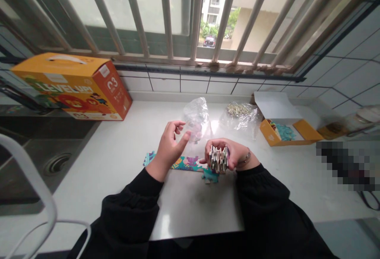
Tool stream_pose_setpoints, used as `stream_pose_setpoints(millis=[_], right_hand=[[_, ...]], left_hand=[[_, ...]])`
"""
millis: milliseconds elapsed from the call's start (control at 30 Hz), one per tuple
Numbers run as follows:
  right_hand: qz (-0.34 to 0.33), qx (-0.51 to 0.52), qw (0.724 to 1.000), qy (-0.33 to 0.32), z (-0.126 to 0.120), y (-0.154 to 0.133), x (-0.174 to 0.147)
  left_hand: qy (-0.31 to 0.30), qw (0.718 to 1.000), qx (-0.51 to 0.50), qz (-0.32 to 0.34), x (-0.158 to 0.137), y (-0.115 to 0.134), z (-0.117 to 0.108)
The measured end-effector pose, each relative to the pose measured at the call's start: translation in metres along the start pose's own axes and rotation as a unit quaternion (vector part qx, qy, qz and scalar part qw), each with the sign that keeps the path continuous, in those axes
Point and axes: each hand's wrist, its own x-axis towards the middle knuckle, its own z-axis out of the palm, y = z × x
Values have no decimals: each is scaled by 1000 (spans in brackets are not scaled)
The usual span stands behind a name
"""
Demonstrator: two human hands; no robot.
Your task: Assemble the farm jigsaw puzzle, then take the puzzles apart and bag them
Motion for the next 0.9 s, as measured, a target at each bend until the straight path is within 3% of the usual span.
stream_pose_setpoints(millis=[133, 267, 467, 600, 700, 767, 833, 900], right_hand=[[-2, -27, 995, 99, -3, -9, -9], [-33, -111, 979, 170, -1, -13, -3], [-51, -108, 972, 205, -6, -5, 5], [-68, -159, 970, 172, -8, 1, 14], [-75, -203, 962, 164, -7, 1, 20], [-82, -225, 951, 194, -7, 0, 22], [-103, -242, 927, 266, -7, -1, 24], [-128, -264, 883, 366, -5, 0, 28]], left_hand=[[-73, 989, 68, 105, -4, 11, -4], [-121, 972, 132, 152, -7, 17, -1], [-136, 970, 128, 156, -9, 23, 3], [-165, 970, 85, 157, -10, 26, 7], [-130, 974, 75, 168, -11, 26, 8], [-93, 980, 81, 153, -11, 26, 6], [-62, 987, 87, 122, -11, 27, 4], [-46, 992, 72, 92, -12, 29, 5]])
